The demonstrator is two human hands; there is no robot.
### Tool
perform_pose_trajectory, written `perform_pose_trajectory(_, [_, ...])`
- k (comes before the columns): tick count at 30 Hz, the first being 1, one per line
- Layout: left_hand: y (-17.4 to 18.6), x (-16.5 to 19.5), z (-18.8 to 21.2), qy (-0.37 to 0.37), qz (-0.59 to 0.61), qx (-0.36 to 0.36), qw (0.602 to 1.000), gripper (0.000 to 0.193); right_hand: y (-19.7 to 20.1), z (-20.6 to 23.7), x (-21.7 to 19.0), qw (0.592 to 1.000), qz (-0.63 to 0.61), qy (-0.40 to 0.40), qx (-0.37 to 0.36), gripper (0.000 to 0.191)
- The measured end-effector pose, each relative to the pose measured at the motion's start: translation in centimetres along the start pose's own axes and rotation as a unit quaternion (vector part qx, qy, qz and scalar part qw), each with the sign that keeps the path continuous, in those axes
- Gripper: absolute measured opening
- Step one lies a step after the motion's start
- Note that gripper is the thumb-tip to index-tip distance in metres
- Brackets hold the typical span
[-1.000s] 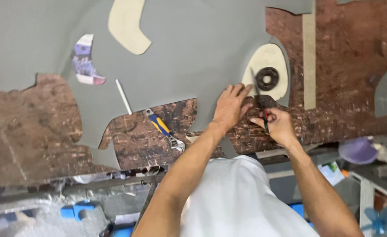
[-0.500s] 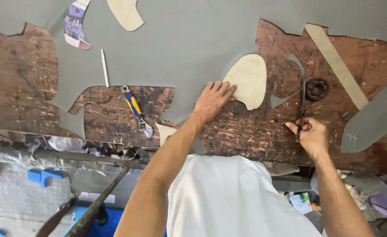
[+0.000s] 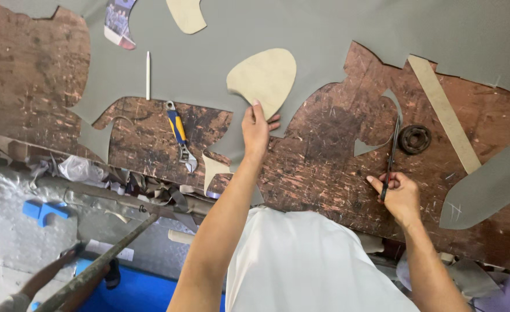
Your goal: The person uses shears to cut two oval-shaped pieces of light-colored fabric along pre-drawn outlines on a worktable. They hold the fabric steady with one hand while cutting with the other, then set the cut pieces aside.
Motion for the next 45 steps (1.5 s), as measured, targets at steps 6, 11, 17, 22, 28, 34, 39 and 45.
perform_pose_trajectory(6, [1.0, -2.4, 0.5, 0.01, 0.063, -0.032, 0.997, 0.036, 0.1, -0.1, 0.3, 0.999, 0.039, -0.012, -0.016, 0.035])
perform_pose_trajectory(11, [0.7, -3.3, 1.7, 0.103, 0.052, -0.053, 0.992, 0.036, -0.2, -0.4, 0.7, 0.999, 0.023, -0.015, -0.02, 0.036])
perform_pose_trajectory(17, [1.6, -0.6, 5.0, -0.049, -0.463, -0.047, 0.884, 0.037, -0.2, 1.0, -0.6, 0.997, 0.07, 0.006, 0.008, 0.039])
perform_pose_trajectory(22, [1.8, 1.5, 3.1, -0.36, -0.546, -0.035, 0.755, 0.043, 0.0, 1.1, -4.2, 0.976, 0.182, 0.098, 0.072, 0.05])
perform_pose_trajectory(28, [3.4, 0.2, 2.2, -0.375, -0.607, -0.109, 0.692, 0.055, 0.7, -1.7, -7.4, 0.896, 0.311, 0.253, 0.192, 0.085])
perform_pose_trajectory(34, [6.4, 1.3, 2.9, -0.401, -0.546, -0.022, 0.735, 0.06, 1.2, -2.4, -6.7, 0.919, 0.35, 0.147, 0.107, 0.093])
perform_pose_trajectory(39, [16.4, 4.8, 2.4, -0.338, -0.526, 0.156, 0.765, 0.073, 0.8, -2.1, -10.4, 0.924, 0.375, 0.038, 0.061, 0.083])
perform_pose_trajectory(45, [24.4, 5.4, 2.1, -0.281, -0.54, 0.163, 0.776, 0.06, -8.2, -2.4, -20.6, 0.955, 0.155, 0.25, -0.035, 0.046])
Point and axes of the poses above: each hand's wrist, its own z-axis away from the middle knuckle, its own y-axis out of the back of the hand, x = y × z, the point moved 4 cm from there along -z, towards the middle knuckle, and after that the axes turned 5 degrees about -y, right-handed, at the moved point
